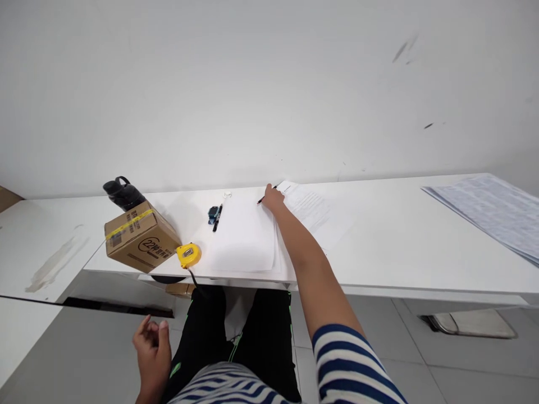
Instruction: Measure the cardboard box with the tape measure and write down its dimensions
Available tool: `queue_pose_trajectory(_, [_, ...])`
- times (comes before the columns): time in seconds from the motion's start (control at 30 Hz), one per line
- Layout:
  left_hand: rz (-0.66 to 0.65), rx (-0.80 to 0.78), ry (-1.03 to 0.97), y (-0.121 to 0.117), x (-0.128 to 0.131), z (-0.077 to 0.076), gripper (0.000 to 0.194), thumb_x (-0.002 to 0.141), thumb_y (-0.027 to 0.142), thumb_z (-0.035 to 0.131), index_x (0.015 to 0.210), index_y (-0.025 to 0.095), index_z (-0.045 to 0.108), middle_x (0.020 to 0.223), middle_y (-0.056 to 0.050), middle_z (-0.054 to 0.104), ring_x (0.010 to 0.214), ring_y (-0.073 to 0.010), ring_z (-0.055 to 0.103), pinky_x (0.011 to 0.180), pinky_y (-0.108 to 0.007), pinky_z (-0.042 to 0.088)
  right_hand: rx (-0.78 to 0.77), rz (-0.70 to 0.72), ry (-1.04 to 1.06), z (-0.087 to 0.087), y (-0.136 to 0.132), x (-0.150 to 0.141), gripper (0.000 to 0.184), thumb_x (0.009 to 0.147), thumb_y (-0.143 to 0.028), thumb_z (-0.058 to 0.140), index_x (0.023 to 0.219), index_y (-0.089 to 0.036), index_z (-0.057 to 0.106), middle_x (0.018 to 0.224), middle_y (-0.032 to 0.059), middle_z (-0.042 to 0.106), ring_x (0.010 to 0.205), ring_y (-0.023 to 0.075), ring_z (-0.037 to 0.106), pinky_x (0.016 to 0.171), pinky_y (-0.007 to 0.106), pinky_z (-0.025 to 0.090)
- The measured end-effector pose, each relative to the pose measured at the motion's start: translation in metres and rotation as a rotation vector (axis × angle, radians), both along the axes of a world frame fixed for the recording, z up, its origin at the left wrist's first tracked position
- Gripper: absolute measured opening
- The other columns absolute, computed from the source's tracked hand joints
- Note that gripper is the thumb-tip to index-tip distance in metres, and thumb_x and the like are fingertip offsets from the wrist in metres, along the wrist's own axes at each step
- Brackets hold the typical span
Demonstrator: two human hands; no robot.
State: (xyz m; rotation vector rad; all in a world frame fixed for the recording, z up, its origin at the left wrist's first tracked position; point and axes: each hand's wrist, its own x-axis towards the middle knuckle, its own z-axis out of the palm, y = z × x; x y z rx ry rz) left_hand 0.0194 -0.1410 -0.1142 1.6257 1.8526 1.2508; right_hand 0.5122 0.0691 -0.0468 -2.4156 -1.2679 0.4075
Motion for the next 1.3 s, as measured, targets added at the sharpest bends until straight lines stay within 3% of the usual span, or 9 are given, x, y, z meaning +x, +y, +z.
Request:
queue_pose_trajectory(0.27, [0.116,-0.072,-0.098,-0.013,-0.015,0.003,0.054,0.082,0.056,0.059,0.12,0.019,0.049,0.089,0.001,0.052,0.08,-0.0172,0.059,0.082,-0.037,0.05,-0.047,-0.048,0.132,-0.003,0.007,0.022,0.068,0.082,-0.047,0.064,0.131,-0.008,0.038,0.113,0.0231,0.062,0.098,0.0317,0.062,0.075,0.037,0.05])
queue_pose_trajectory(0.4, [-0.113,0.055,0.095,-0.009,-0.001,0.024,0.036,0.089,0.047,0.054,0.111,0.019,0.059,0.087,-0.002,0.063,0.077,-0.0181,0.063,0.07,-0.032,0.051,-0.026,-0.001,0.138,-0.006,0.0,0.027,0.05,0.078,-0.036,0.067,0.12,-0.016,0.046,0.108,0.0163,0.064,0.091,0.0276,0.061,0.074,0.036,0.048])
queue_pose_trajectory(0.57, [-0.837,0.364,0.472,0.013,0.086,0.084,0.022,0.094,0.032,0.051,0.108,0.022,0.064,0.094,-0.006,0.07,0.086,-0.0189,0.066,0.077,-0.033,0.051,0.039,0.063,0.127,-0.012,-0.013,0.03,0.047,0.071,-0.039,0.074,0.107,-0.023,0.048,0.106,0.0087,0.065,0.089,0.0231,0.059,0.073,0.031,0.046])
queue_pose_trajectory(0.63, [-0.951,0.4,0.622,0.035,0.139,0.107,0.028,0.095,0.037,0.049,0.112,0.021,0.064,0.108,-0.01,0.07,0.101,-0.0239,0.064,0.087,-0.039,0.049,0.077,0.069,0.123,-0.014,-0.019,0.031,0.043,0.077,-0.046,0.069,0.108,-0.024,0.048,0.105,0.0067,0.066,0.088,0.0209,0.059,0.073,0.03,0.046])
queue_pose_trajectory(0.73, [-0.953,0.249,0.748,0.085,0.222,0.127,0.034,0.098,0.038,0.04,0.112,0.018,0.064,0.111,-0.011,0.068,0.103,-0.0264,0.061,0.086,-0.042,0.048,0.128,0.062,0.085,-0.017,-0.033,0.031,0.034,0.085,-0.039,0.058,0.113,-0.024,0.049,0.103,0.0038,0.068,0.088,0.0187,0.06,0.076,0.029,0.046])
queue_pose_trajectory(0.87, [-0.941,0.034,0.814,0.155,0.306,0.122,0.042,0.098,0.034,0.034,0.13,0.017,0.056,0.136,-0.015,0.058,0.124,-0.0308,0.051,0.097,-0.047,0.044,0.193,0.017,-0.04,-0.025,-0.057,0.032,0.035,0.087,-0.027,0.051,0.122,-0.023,0.052,0.123,0.0082,0.064,0.112,0.0241,0.054,0.094,0.035,0.041])
queue_pose_trajectory(1.07, [-1.016,-0.095,0.861,0.218,0.355,0.084,0.062,0.098,0.051,0.028,0.154,0.024,0.03,0.165,-0.011,0.02,0.152,-0.0342,0.013,0.118,-0.058,0.016,0.197,-0.118,-0.121,-0.029,-0.084,0.053,0.046,0.088,-0.018,0.043,0.133,-0.019,0.051,0.14,0.0125,0.055,0.128,0.0314,0.043,0.104,0.045,0.034])
queue_pose_trajectory(1.17, [-1.036,-0.079,0.9,0.242,0.374,0.082,0.057,0.099,0.041,0.028,0.154,0.025,0.03,0.164,-0.009,0.025,0.151,-0.0316,0.018,0.118,-0.055,0.018,0.215,-0.16,-0.129,-0.028,-0.089,0.053,0.048,0.089,-0.018,0.041,0.136,-0.018,0.049,0.143,0.0107,0.054,0.131,0.0283,0.043,0.106,0.041,0.035])
queue_pose_trajectory(1.3, [-1.04,-0.102,0.95,0.261,0.396,0.086,0.056,0.093,0.044,0.046,0.14,0.014,0.048,0.15,-0.019,0.044,0.136,-0.0374,0.039,0.108,-0.053,0.033,0.47,-0.175,-0.07,-0.029,-0.094,0.024,0.043,0.098,-0.03,0.032,0.138,-0.019,0.046,0.137,0.0112,0.058,0.127,0.0233,0.051,0.103,0.036,0.04])
